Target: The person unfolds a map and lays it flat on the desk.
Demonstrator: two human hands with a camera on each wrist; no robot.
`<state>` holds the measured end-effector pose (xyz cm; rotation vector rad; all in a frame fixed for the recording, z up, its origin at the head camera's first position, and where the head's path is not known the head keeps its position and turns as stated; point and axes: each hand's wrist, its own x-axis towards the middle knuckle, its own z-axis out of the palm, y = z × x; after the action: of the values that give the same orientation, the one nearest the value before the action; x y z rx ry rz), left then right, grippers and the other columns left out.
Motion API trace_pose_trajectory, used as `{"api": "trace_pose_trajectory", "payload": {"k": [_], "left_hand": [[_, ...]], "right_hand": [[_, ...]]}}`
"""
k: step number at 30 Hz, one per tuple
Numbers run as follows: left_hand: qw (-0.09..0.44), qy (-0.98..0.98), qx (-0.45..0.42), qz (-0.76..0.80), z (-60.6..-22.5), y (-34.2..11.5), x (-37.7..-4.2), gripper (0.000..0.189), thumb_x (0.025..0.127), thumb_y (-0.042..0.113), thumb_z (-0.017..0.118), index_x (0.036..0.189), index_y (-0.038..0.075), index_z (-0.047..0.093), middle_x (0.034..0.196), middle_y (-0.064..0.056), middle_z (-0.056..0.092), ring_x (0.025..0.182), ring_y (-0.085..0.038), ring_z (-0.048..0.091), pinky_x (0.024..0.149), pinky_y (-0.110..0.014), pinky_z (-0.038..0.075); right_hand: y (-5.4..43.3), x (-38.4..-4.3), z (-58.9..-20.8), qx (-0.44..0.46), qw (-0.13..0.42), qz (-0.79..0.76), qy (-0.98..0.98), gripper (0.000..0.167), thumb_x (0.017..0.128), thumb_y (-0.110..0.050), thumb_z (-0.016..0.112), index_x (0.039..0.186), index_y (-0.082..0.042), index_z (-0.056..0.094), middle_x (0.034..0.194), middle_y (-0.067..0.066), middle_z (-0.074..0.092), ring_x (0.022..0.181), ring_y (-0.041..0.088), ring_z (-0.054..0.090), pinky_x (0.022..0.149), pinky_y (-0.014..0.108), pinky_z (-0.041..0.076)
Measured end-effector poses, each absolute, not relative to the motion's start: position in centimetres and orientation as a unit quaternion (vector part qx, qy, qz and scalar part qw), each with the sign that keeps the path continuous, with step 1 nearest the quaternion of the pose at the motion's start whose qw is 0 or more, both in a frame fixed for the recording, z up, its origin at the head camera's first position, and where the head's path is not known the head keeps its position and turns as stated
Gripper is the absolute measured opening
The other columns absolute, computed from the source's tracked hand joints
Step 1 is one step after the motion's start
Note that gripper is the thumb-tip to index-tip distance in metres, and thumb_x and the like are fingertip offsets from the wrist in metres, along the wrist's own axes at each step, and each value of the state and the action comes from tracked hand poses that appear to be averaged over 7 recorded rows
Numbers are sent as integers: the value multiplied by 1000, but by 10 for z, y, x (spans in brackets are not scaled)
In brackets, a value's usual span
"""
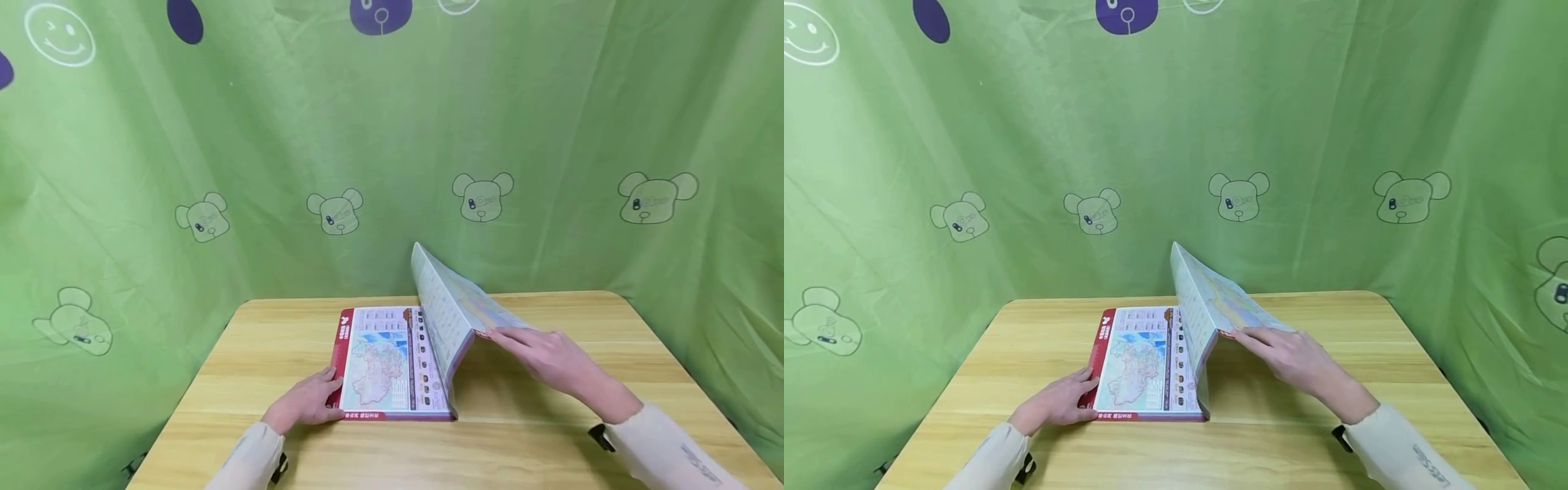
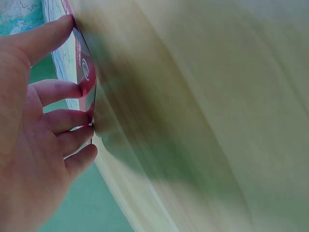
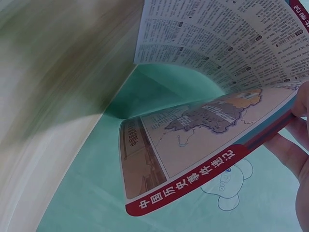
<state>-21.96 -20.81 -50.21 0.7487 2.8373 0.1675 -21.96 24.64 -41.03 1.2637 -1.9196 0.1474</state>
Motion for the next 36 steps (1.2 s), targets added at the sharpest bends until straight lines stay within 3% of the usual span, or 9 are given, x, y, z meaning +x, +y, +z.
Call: {"api": "trace_pose_trajectory", "payload": {"k": [18, 30, 36], "left_hand": [[100, 964, 231, 87, -504, -234, -217, 76, 83, 49, 65, 137, -2, 47, 147, -25, 32, 136, -38, 29, 109, -48, 29], [101, 967, 219, 86, -508, -242, -217, 76, 83, 50, 65, 137, 0, 47, 147, -24, 31, 136, -37, 30, 108, -48, 30], [102, 968, 208, 92, -507, -246, -215, 75, 83, 49, 65, 137, 0, 47, 148, -24, 31, 136, -37, 29, 109, -48, 29]], "right_hand": [[271, -215, -413, 496, 422, 51, -757, 41, 104, -12, 27, 119, -9, 65, 106, 7, 68, 82, 26, 67, 37, 31, 46], [287, -210, -420, 492, 416, 44, -763, 43, 105, -13, 24, 121, -7, 63, 111, 8, 67, 85, 26, 67, 54, 41, 55], [299, -208, -426, 487, 414, 40, -768, 45, 104, -12, 22, 118, -7, 65, 110, 8, 67, 84, 26, 67, 46, 36, 52]]}}
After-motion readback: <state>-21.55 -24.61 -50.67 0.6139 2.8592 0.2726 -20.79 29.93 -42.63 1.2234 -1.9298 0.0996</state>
